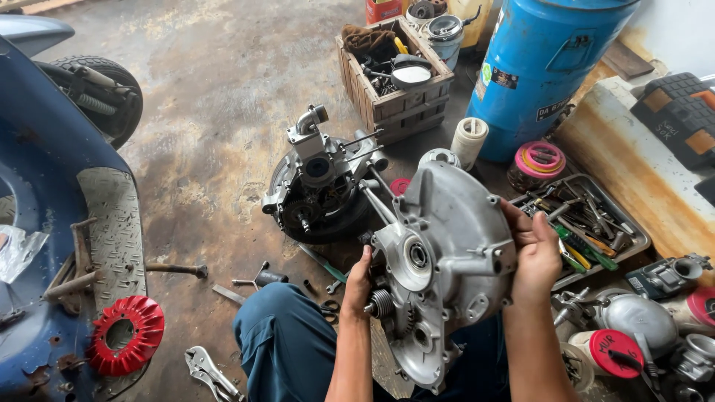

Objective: Assembling components of a motorcycle engine including bolts and internal parts.

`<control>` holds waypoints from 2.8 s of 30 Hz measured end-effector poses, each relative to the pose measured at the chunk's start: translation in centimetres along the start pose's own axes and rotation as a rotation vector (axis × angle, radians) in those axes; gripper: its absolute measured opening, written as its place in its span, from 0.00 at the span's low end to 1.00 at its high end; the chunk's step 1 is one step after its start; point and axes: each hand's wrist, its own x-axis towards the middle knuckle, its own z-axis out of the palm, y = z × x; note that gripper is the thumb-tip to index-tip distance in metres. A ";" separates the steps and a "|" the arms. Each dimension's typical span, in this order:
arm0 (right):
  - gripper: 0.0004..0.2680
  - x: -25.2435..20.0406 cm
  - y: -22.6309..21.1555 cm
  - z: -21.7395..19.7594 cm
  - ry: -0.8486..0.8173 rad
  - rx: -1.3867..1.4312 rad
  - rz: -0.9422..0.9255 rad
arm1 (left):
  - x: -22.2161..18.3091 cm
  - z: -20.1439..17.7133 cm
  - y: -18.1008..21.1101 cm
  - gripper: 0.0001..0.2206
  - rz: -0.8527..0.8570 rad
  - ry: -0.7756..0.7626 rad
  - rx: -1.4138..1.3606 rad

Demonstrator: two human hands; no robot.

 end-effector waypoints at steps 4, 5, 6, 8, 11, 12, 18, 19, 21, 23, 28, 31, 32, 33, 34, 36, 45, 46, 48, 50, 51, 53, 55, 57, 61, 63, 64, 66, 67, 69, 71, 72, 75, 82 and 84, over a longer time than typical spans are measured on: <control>0.26 1.8 1.4 -3.6 0.011 -0.011 0.011 | -0.6 0.1 0.4 0.24 0.012 0.031 0.053; 0.26 2.1 1.6 -4.3 0.031 0.012 0.019 | -0.2 -0.6 -0.1 0.24 0.020 0.037 0.078; 0.25 2.4 1.8 -5.0 0.049 0.037 0.024 | 0.3 -1.3 -0.6 0.24 0.030 0.040 0.102; 0.25 3.8 2.8 -6.8 0.059 0.069 0.024 | 0.1 -1.0 -0.2 0.25 0.041 0.043 0.125; 0.23 5.0 3.5 -8.7 0.107 0.115 0.067 | 0.9 -2.4 -1.0 0.28 0.102 0.050 0.277; 0.21 5.2 3.6 -9.2 0.140 0.129 0.103 | 1.3 -3.1 -1.6 0.29 0.156 0.048 0.404; 0.25 3.7 7.3 -15.4 0.151 0.430 0.305 | 1.6 -4.9 -3.1 0.31 0.196 0.053 0.490; 0.25 2.0 6.7 -13.4 0.156 0.427 0.308 | 1.5 -5.0 -3.1 0.31 0.190 0.054 0.488; 0.24 -1.1 5.5 -9.4 0.281 0.385 0.297 | 1.6 -5.1 -3.0 0.32 0.221 0.022 0.546; 0.24 -3.2 3.9 -5.6 0.377 0.280 0.185 | 2.0 -5.5 -3.5 0.30 0.235 0.017 0.551; 0.31 -4.1 8.0 -11.0 0.213 0.249 -0.048 | 2.3 -6.3 -4.4 0.28 0.270 -0.011 0.567; 0.29 -4.1 7.4 -9.0 0.193 0.310 -0.011 | 2.1 -6.2 -4.2 0.28 0.280 -0.007 0.576; 0.24 -4.3 7.0 -7.5 0.310 0.303 0.032 | 2.1 -6.1 -4.2 0.29 0.283 -0.010 0.576; 0.19 -4.5 6.4 -6.0 0.428 0.294 0.074 | 2.1 -6.1 -4.2 0.29 0.286 -0.013 0.577; 0.19 -4.3 6.3 -7.3 0.426 0.294 0.074 | 2.1 -6.2 -4.2 0.29 0.287 -0.012 0.576; 0.19 -4.4 6.2 -5.8 0.392 0.308 0.066 | 2.0 -6.3 -4.1 0.28 0.280 -0.034 0.568; 0.21 -4.8 5.6 -6.1 0.264 0.377 0.025 | 2.6 -6.7 -4.4 0.27 0.285 -0.047 0.555; 0.22 -4.8 5.7 -6.2 0.248 0.384 0.022 | 2.4 -6.4 -4.0 0.27 0.285 -0.045 0.554; 0.22 -4.8 5.7 -6.3 0.218 0.398 0.014 | 2.0 -5.7 -3.4 0.26 0.282 -0.051 0.529; 0.23 -4.9 6.0 -6.7 0.189 0.413 0.005 | 1.5 -4.8 -2.2 0.26 0.282 -0.052 0.531; 0.23 -4.9 6.2 -6.9 0.175 0.421 0.001 | 1.2 -4.3 -1.5 0.26 0.283 -0.052 0.533; 0.24 -5.1 5.8 -6.7 0.144 0.437 -0.009 | 1.1 -4.1 -1.3 0.26 0.282 -0.052 0.518; 0.24 -5.5 5.5 -6.6 0.116 0.450 -0.013 | 1.1 -3.8 -1.2 0.25 0.276 -0.047 0.502; 0.25 -6.2 5.4 -6.6 0.090 0.463 -0.009 | 1.0 -3.8 -1.1 0.25 0.275 -0.045 0.501; 0.26 -7.2 5.7 -6.5 0.023 0.500 -0.009 | 1.1 -4.2 -1.2 0.26 0.257 -0.039 0.487; 0.27 -6.9 5.3 -6.0 -0.013 0.519 -0.017 | 1.1 -4.0 -1.0 0.26 0.235 -0.047 0.478; 0.27 -7.1 5.2 -6.0 -0.030 0.527 -0.023 | 1.5 -4.6 -1.6 0.26 0.238 -0.048 0.477; 0.27 -7.0 4.8 -5.6 -0.067 0.542 -0.033 | 2.5 -5.8 -2.7 0.28 0.191 -0.046 0.449; 0.28 -7.1 4.6 -5.7 -0.087 0.549 -0.037 | 1.7 -4.1 -1.4 0.28 0.194 -0.046 0.447; 0.28 -7.3 4.0 -5.2 -0.121 0.563 -0.043 | -0.2 -0.9 1.1 0.42 0.030 0.032 0.483; 0.33 -7.8 3.0 -3.4 -0.022 0.423 -0.078 | -0.4 0.1 1.8 0.41 0.026 0.006 0.429; 0.37 -8.2 2.5 -2.6 0.083 0.281 -0.110 | -0.6 0.5 2.1 0.40 0.015 -0.019 0.376; 0.30 -8.3 2.8 -4.0 0.162 0.215 -0.176 | -0.4 1.9 3.3 0.40 -0.007 -0.080 0.360; 0.27 -6.8 0.6 -3.3 0.402 0.227 -0.251 | 0.5 5.4 6.2 0.44 -0.155 -0.247 0.174; 0.29 -6.2 0.2 -3.5 0.347 0.097 -0.322 | -0.4 6.5 7.8 0.44 -0.042 -0.156 0.472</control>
